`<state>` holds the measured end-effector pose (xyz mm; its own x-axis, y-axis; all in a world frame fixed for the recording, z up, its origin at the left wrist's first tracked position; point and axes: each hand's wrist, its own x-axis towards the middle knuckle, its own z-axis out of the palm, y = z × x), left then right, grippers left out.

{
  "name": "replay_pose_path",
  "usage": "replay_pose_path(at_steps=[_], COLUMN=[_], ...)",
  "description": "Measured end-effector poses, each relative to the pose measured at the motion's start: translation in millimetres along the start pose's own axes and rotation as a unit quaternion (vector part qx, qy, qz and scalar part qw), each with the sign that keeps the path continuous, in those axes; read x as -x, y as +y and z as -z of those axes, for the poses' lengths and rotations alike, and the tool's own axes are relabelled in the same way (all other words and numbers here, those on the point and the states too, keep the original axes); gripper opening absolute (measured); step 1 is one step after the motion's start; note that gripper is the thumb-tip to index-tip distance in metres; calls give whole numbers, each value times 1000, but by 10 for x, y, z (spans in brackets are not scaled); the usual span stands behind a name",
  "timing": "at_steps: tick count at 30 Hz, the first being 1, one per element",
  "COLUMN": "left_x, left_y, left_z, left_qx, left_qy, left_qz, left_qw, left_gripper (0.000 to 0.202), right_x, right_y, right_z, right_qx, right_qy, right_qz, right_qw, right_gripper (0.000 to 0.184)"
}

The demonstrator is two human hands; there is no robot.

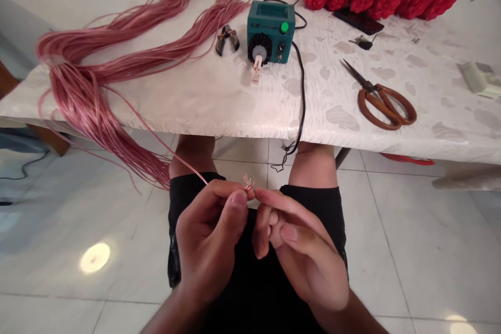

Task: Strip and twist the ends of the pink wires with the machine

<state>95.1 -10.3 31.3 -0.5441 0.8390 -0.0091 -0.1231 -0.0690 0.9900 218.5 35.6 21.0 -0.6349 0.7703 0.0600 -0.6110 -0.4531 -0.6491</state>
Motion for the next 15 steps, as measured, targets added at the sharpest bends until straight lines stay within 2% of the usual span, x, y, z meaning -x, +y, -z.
replay_pose_path(at_steps=[6,9,15], left_x=[29,43,50], left_y=[-5,49,217], left_z=[-34,-109,-294], left_qx=[-17,-29,-79], left_qy=[18,48,72], left_qz=[-15,-29,-93], left_qw=[1000,998,990], left_gripper=[14,13,14], right_x=[13,4,12], right_y=[21,41,67], right_z=[-36,-36,-65], right_qx=[-18,-49,-159], right_qy=[11,14,53], right_qz=[9,2,-88], right_qw=[1000,999,982], right_gripper=[40,40,35])
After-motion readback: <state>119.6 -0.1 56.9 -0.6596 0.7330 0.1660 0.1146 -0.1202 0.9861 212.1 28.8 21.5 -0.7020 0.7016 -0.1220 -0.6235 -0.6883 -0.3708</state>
